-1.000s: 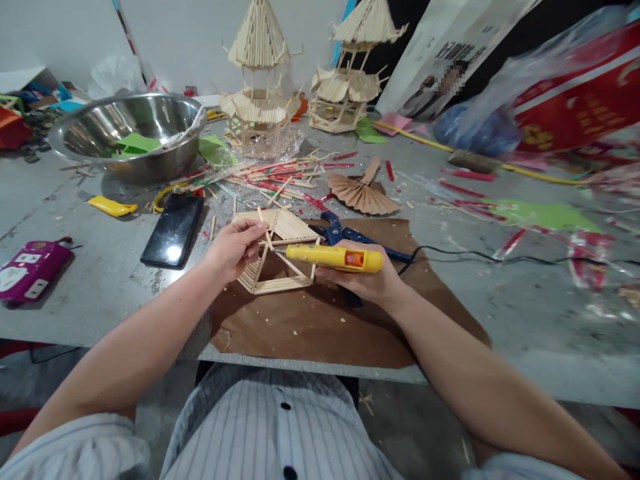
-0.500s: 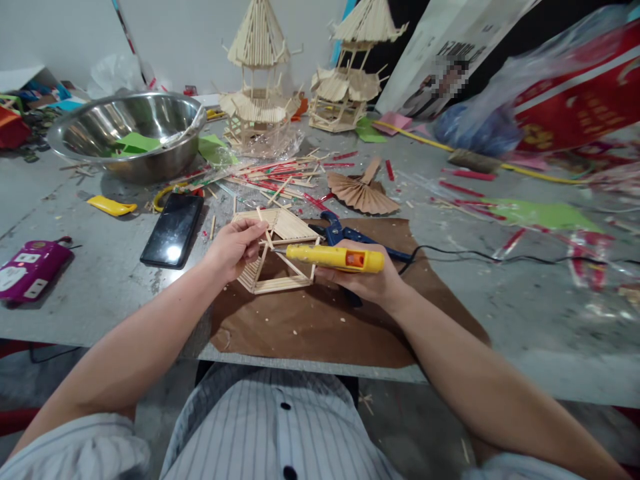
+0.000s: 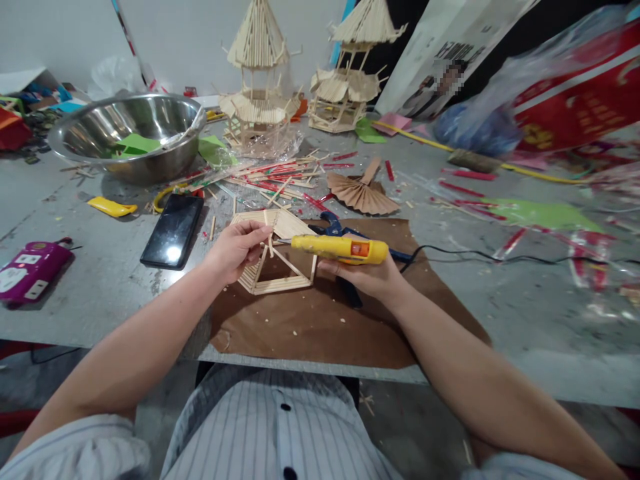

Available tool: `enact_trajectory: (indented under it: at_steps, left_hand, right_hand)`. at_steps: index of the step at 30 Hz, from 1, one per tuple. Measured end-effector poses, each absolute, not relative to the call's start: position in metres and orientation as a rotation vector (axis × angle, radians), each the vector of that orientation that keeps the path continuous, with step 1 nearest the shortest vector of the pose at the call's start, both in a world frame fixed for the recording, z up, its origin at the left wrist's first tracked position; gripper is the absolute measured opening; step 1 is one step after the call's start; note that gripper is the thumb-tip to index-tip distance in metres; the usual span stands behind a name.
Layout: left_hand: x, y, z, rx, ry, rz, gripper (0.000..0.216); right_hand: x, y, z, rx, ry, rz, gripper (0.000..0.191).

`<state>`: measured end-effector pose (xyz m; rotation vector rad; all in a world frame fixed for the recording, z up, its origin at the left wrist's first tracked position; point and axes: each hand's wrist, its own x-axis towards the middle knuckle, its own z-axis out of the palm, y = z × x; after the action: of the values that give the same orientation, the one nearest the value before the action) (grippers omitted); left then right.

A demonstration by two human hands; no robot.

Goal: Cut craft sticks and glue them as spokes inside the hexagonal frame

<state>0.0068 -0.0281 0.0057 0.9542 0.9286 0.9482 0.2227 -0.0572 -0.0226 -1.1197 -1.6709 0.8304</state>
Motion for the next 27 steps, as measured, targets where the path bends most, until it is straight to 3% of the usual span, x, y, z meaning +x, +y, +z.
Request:
enact_trajectory:
  at_steps: [27]
  left_hand:
    - [0.0096, -0.0328, 0.0011, 1.290, 0.991, 0.828, 0.020]
  right_hand:
    - [0.2296, -0.0488, -0.0179, -1.181, -1.465, 0.882, 0.025]
